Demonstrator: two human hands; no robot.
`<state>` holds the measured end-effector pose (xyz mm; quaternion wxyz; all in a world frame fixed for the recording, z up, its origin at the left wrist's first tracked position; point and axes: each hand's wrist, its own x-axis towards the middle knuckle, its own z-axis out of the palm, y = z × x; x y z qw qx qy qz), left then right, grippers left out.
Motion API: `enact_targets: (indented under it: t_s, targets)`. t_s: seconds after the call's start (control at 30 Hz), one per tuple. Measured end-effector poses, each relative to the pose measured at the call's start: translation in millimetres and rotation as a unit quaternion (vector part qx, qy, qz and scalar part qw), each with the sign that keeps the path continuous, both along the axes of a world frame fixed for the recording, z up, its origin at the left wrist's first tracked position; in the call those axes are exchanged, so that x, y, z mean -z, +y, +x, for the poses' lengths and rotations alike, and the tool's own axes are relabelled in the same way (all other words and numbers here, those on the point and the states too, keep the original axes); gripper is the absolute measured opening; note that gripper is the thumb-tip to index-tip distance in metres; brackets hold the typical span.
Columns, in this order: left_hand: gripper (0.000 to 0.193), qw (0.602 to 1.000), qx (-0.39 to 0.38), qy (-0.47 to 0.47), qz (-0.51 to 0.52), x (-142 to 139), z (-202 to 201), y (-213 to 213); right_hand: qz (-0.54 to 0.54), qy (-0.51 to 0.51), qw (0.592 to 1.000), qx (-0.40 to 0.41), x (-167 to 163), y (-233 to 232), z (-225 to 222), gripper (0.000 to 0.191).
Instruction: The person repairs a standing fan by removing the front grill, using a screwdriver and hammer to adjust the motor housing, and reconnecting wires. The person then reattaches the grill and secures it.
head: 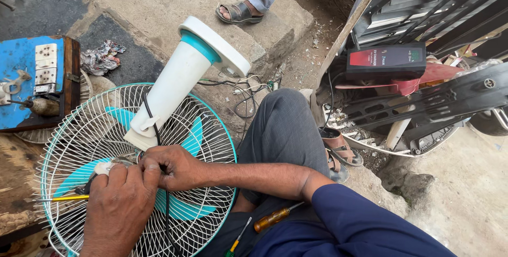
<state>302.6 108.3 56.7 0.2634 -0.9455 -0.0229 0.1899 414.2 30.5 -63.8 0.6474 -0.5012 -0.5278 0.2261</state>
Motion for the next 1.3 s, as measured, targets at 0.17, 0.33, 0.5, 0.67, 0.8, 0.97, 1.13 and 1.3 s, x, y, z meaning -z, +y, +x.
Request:
enact_targets:
  t_s: [0.17,0.33,0.5,0.67,0.8,0.97,1.13,1.3]
  targets:
    - [0.046,0.995,0.016,-0.071,-0.071,0,-3,3,-0.049,-0.002,0.999,-0.004,-1,3,-2,0.024]
    - [0.039,0.998,0.025,-0.053,-0.031,-4,-1,-1,-0.001,-0.002,1.0,0.014,-3,2,-3,0.027]
    - [0.008,0.995,0.021,-0.09,-0.044,-7,-4,1,0.03,-0.009,0.999,0.025,2,4,-5,0.029]
    - [0.016,0.969,0.064,-0.205,-0.12,-16,-11,8,0.057,0.018,0.998,0.008,5,10,-8,0.023]
    - [0.01,0.962,0.066,-0.229,-0.135,-27,-10,7,0.054,0.026,0.998,-0.006,5,12,-8,0.014]
    - [0.013,0.915,0.102,-0.34,-0.19,-30,-24,8,0.046,-0.071,0.996,0.016,8,11,-4,0.023]
    - [0.019,0.812,0.002,-0.507,-0.29,-19,-88,23,0.054,-0.131,0.989,0.029,16,18,-14,0.006]
    - [0.011,0.695,-0.022,-0.686,-0.217,-41,-167,63,-0.03,0.062,0.997,-0.022,9,25,-27,0.013]
